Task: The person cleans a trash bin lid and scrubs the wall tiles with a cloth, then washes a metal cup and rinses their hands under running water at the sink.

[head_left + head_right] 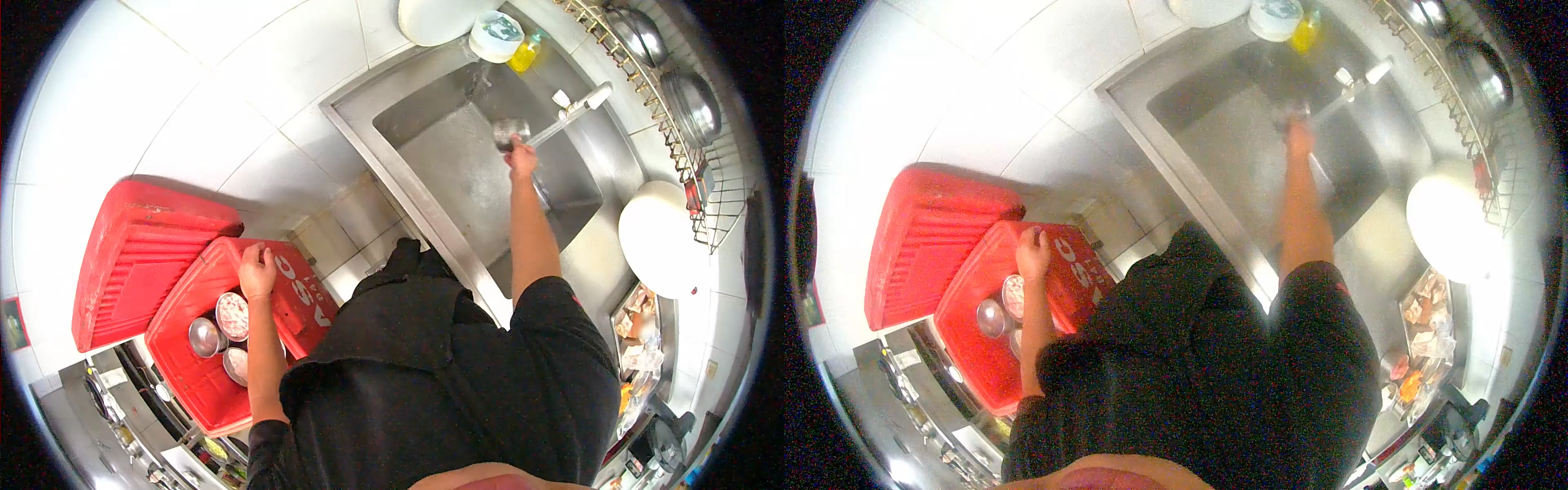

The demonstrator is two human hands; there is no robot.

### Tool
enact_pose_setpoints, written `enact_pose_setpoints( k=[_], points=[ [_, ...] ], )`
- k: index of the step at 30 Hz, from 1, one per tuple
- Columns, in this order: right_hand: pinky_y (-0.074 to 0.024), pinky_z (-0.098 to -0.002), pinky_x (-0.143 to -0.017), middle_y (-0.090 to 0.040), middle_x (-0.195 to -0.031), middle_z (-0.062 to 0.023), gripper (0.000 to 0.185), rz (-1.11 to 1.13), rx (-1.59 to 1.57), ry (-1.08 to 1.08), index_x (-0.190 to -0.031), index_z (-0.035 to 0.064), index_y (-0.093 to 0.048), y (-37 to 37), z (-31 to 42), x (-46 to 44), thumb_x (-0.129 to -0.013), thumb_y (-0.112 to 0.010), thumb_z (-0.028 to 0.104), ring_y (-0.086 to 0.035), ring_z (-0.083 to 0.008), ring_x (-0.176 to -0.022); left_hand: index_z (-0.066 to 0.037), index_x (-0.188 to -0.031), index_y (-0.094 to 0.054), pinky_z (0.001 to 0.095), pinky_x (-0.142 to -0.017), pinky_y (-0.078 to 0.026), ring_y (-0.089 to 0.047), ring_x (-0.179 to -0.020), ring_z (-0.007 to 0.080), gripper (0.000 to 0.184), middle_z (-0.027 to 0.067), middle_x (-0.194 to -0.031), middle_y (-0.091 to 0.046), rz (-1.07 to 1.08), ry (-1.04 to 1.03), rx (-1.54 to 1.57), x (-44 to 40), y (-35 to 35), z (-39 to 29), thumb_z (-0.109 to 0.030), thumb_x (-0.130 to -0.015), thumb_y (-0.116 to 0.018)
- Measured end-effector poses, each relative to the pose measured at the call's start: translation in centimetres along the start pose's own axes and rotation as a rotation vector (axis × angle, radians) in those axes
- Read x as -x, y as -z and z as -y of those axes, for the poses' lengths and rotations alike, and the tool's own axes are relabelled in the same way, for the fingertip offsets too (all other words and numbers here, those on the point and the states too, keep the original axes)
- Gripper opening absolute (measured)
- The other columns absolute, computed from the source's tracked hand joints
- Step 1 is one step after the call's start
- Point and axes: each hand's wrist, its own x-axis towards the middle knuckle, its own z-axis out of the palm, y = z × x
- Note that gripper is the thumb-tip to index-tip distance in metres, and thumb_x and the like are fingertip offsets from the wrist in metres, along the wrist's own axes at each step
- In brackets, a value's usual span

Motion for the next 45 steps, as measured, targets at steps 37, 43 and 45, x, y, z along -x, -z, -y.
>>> enact_pose_setpoints(
  k=[37, 43, 45],
  points=[
    [-0.0525, -0.0458, -0.08, -0.073, -0.091, -0.0161, 0.044, 0.19, 0.976, 0.714, -0.094, 0.0067, -0.069, 3.3, 21.4, 8.5, -0.072, -0.083, 0.042, -0.069, -0.0345, -0.091, -0.004, -0.099, -0.064, 0.0491, -0.08, -0.053, -0.064, -0.093, 0.0406, 0.023, 0.0184, -0.101, -0.066, 0.038, 0.056, 0.029, 0.5, 0.2, 1.2, -0.024, -0.089, -0.063],
    [-0.0547, -0.0489, -0.088, -0.072, -0.109, -0.0188, 0.044, 0.18, 1.2, 1.071, -0.106, 0.0075, -0.075, -7.6, 47.3, 21.1, -0.076, -0.073, 0.04, -0.069, -0.0377, -0.103, -0.005, -0.1, -0.064, 0.0506, -0.081, -0.052, -0.064, -0.094, 0.0404, 0.024, 0.0175, -0.101, -0.066, 0.043, 0.085, 0.06, 1.0, 1.1, 0.7, -0.025, -0.089, -0.063],
    [-0.0547, -0.0475, -0.09, -0.073, -0.109, -0.0171, 0.042, 0.082, 1.162, 1.202, -0.105, 0.0083, -0.075, -8.3, 54.0, 27.0, -0.076, -0.071, 0.038, -0.069, -0.0366, -0.104, -0.005, -0.1, -0.064, 0.0507, -0.08, -0.052, -0.064, -0.093, 0.0405, 0.023, 0.0174, -0.1, -0.066, 0.024, 0.068, 0.068, 1.2, 0.8, 1.3, -0.024, -0.089, -0.063]
  ],
)
